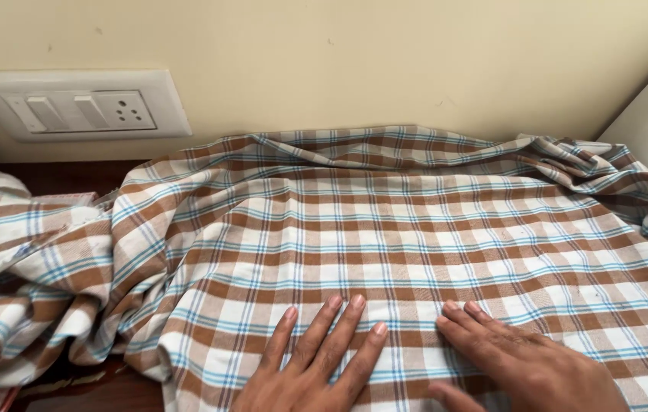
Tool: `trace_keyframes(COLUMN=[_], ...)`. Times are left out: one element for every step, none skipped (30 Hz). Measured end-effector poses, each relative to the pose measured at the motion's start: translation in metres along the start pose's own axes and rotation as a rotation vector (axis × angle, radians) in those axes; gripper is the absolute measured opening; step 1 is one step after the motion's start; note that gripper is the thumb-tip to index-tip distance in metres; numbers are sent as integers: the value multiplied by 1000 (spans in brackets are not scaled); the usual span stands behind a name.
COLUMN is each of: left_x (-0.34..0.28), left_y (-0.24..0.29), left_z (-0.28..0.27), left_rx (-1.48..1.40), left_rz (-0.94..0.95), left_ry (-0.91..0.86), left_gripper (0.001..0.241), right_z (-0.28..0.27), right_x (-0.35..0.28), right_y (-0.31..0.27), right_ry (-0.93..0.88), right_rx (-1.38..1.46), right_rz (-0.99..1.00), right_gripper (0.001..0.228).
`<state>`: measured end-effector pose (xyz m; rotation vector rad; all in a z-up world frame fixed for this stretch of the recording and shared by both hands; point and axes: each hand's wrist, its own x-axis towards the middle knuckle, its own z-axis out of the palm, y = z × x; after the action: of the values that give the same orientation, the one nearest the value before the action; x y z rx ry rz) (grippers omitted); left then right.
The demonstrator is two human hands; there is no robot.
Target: The person smooths a plaid bed sheet with both hands, repeatedly pressing and sliding across the fabric to flatten wrinkles. The hands move back and forth over the sheet, occasionally lifting and adjusting the material to ensure it lies flat against the bed surface.
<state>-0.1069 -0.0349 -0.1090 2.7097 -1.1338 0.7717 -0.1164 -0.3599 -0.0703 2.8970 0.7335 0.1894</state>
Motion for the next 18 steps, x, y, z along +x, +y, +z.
trace_keyframes(left_x=[0, 0, 3, 4, 5, 13, 21, 28, 29, 31, 33, 30, 28, 26, 23, 20, 17, 12], left_y=[0, -1, -5, -8, -12, -18, -24, -30, -34, -39, -43, -46, -49, -51, -52, -52, -53, -53], left_z=[2, 3, 2, -1, -4, -18, -33, -47, -51, -54, -59, -55, -51, -48, -44, -39, -35, -29], left_rx=[-32, -62, -62, -96, -130, -130, -174, -219, -220, -271, -322, -322, -308, -294, -294, -126, 42, 40], left_rz=[-3, -8, -7, 3, 14, 13, 3, -9, -11, -52, -94, -95, -130, -168, -170, -155, -140, -140], left_ry=[25, 50, 51, 71, 90, 87, 58, 30, 28, -49, -125, -125, -190, -254, -254, -204, -153, -152], left_gripper=[59, 57, 57, 57, 57, 57, 59, 60, 60, 65, 70, 70, 75, 80, 80, 84, 89, 89], right_z=[-10, -20, -31, -41, -52, -50, -49, -48, -36, -25, -13, -14, -14, -15, -19, -23, -27, -28], right_x=[3, 7, 11, 14, 18, 19, 19, 20, 19, 19, 19, 20, 21, 22, 23, 23, 22, 20], right_y=[3, 6, 9, 11, 13, 17, 21, 24, 36, 47, 58, 58, 58, 58, 57, 55, 53, 55], right_ry=[-39, -77, -76, -114, -151, -153, -177, -202, -204, -168, -133, -133, -340, -545, -545, -614, -683, -684], right_rx=[4, 10, 9, 19, 29, 31, 39, 44, 46, -11, -67, -67, -47, -27, -28, -50, -72, -74], right_rz=[127, 253, 255, 379, 504, 504, 587, 669, 667, 571, 473, 472, 571, 671, 668, 729, 788, 789], right_gripper=[91, 87, 87, 83, 79, 79, 77, 75, 75, 84, 95, 95, 105, 115, 115, 123, 130, 130])
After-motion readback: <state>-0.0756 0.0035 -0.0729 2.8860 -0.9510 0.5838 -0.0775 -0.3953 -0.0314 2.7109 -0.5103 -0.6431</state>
